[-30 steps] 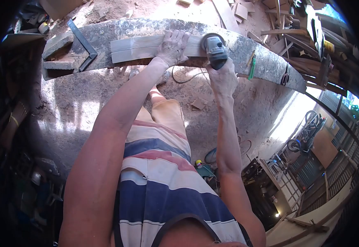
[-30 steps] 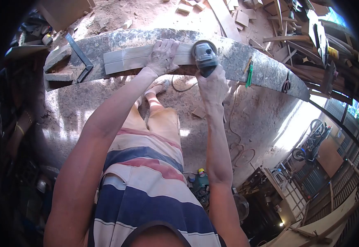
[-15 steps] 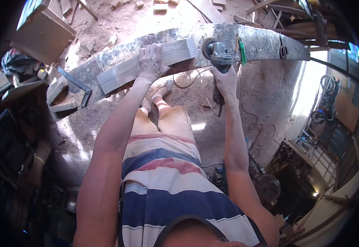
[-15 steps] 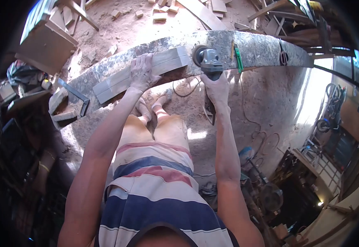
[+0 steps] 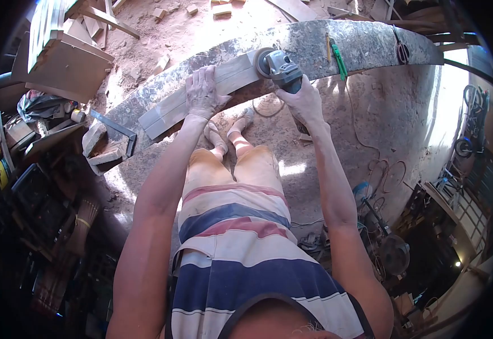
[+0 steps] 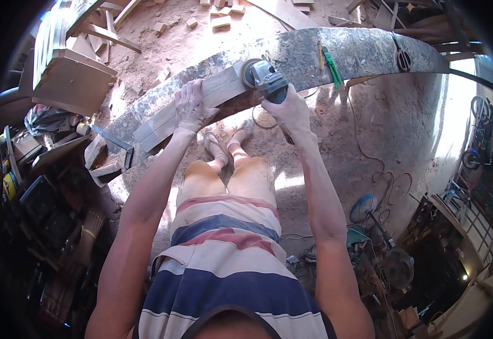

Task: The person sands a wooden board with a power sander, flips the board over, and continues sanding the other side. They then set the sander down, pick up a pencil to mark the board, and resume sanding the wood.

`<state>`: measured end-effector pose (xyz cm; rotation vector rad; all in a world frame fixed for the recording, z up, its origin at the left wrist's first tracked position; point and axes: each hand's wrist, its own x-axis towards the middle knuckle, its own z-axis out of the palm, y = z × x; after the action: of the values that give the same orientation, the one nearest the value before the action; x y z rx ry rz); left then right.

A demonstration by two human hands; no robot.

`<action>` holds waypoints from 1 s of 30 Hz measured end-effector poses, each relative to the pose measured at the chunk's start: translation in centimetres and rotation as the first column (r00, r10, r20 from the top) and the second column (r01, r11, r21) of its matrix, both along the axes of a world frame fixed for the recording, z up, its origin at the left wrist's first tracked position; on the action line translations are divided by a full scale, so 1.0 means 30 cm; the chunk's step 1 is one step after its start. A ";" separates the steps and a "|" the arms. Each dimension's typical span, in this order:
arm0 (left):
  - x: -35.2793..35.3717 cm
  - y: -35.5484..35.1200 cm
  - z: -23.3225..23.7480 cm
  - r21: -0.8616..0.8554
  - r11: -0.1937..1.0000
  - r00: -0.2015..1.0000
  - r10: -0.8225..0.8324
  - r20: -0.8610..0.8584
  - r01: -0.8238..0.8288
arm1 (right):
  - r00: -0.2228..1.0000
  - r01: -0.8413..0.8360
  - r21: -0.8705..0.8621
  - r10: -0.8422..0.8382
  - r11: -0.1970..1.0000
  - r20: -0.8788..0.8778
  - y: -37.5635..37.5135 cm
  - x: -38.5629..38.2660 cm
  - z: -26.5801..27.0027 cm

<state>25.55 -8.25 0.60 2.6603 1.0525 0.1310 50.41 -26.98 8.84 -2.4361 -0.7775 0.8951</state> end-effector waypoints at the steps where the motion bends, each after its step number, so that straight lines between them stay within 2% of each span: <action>1: 0.000 0.001 0.001 0.002 1.000 1.000 -0.003 0.007 0.003 | 1.000 -0.003 -0.001 0.003 1.000 -0.003 0.005 0.004 0.002; 5: 0.003 0.003 0.004 0.005 1.000 1.000 -0.007 0.018 0.007 | 0.999 -0.029 -0.016 0.030 0.999 0.029 0.020 0.008 0.013; 8: -0.002 -0.004 0.000 -0.001 1.000 1.000 -0.002 0.009 0.002 | 0.988 -0.052 -0.035 0.056 0.998 0.144 0.025 -0.003 0.026; 14: 0.005 -0.005 0.012 -0.025 1.000 0.999 0.010 0.036 -0.010 | 0.989 -0.097 -0.025 0.099 0.995 0.107 0.001 -0.002 0.038; 18: 0.004 -0.005 0.019 -0.044 0.999 0.998 0.022 0.051 -0.020 | 0.984 -0.066 -0.077 0.078 0.995 0.161 -0.011 0.022 0.048; 30: 0.004 -0.008 0.016 -0.068 0.996 0.999 0.049 -0.005 -0.049 | 0.983 -0.140 -0.065 0.146 0.988 0.115 0.028 0.021 0.059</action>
<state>25.67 -8.49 1.07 2.5758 1.1040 0.0990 51.03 -26.15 10.62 -2.5278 -0.9942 0.8391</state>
